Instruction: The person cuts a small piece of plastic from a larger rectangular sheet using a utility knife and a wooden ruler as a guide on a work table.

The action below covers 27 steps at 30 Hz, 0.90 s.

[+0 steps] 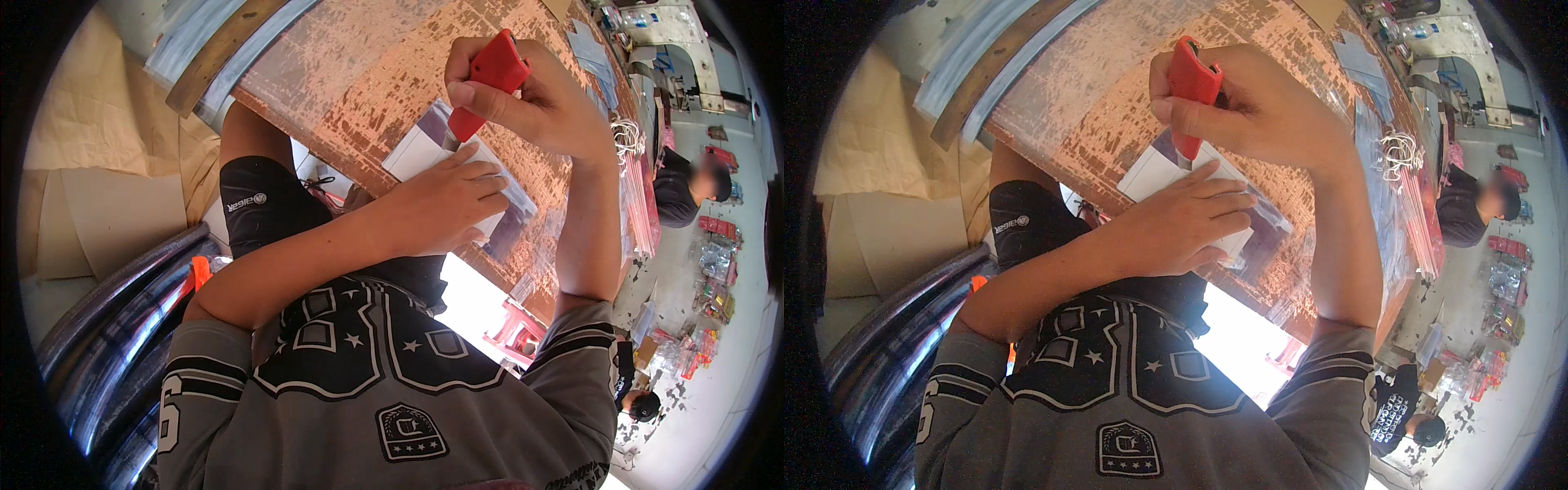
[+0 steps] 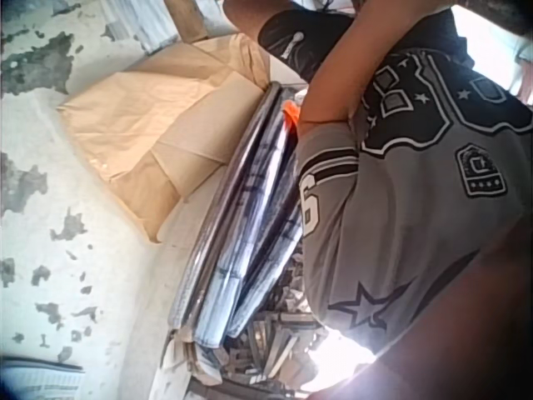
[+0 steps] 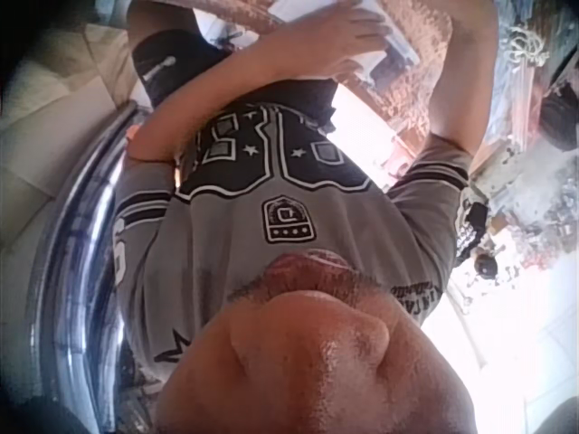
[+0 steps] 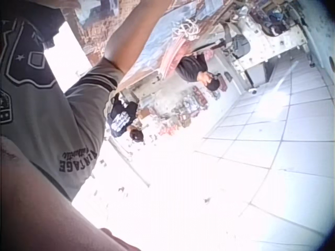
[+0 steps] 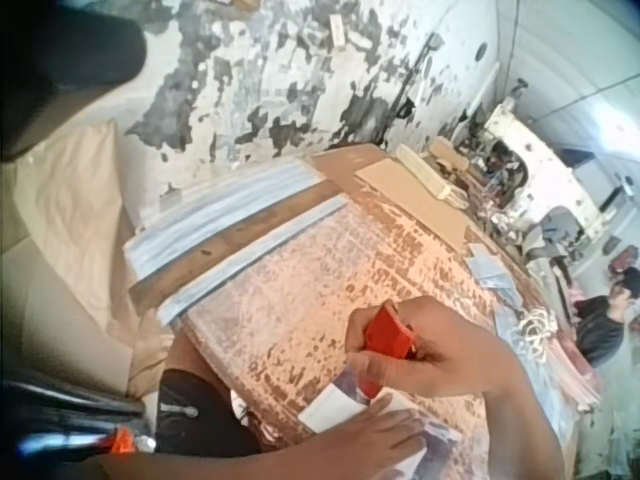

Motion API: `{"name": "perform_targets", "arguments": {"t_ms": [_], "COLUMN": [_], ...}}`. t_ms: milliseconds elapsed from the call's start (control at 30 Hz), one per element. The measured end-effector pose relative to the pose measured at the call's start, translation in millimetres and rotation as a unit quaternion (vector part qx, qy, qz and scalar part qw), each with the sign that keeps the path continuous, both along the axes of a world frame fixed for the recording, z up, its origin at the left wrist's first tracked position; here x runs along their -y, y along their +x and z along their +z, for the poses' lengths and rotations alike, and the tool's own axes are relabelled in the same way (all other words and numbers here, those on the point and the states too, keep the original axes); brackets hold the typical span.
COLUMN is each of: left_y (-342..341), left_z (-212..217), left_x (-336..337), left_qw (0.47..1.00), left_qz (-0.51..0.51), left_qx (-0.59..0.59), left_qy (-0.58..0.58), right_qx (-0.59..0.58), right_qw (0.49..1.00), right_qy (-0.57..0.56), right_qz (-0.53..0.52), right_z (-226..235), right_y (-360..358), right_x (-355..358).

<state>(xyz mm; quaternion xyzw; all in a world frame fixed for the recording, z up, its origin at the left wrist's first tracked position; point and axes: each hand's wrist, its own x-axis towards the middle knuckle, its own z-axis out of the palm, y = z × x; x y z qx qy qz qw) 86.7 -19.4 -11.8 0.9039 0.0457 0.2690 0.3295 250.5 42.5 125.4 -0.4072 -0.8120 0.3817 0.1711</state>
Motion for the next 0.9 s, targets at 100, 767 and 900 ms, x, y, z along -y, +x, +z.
{"name": "perform_targets", "arguments": {"t_ms": [100, 767, 900], "left_y": [1, 1, 1], "left_z": [0, 0, -1], "left_x": [-1, 0, 0], "left_qw": [1.000, 1.000, 1.000], "left_qz": [-0.002, -0.002, -0.001], "left_qx": [-0.002, -0.005, 0.000], "left_qy": [0.000, 0.000, 0.002], "right_qx": [-0.014, 0.022, 0.020], "right_qw": [1.000, 0.999, 0.999], "right_qy": [-0.018, -0.022, -0.038], "right_qz": [0.004, 0.015, 0.016], "right_z": [-1, 5, 6], "right_y": [-4, -8, -11], "right_x": [0, -4, -2]}}
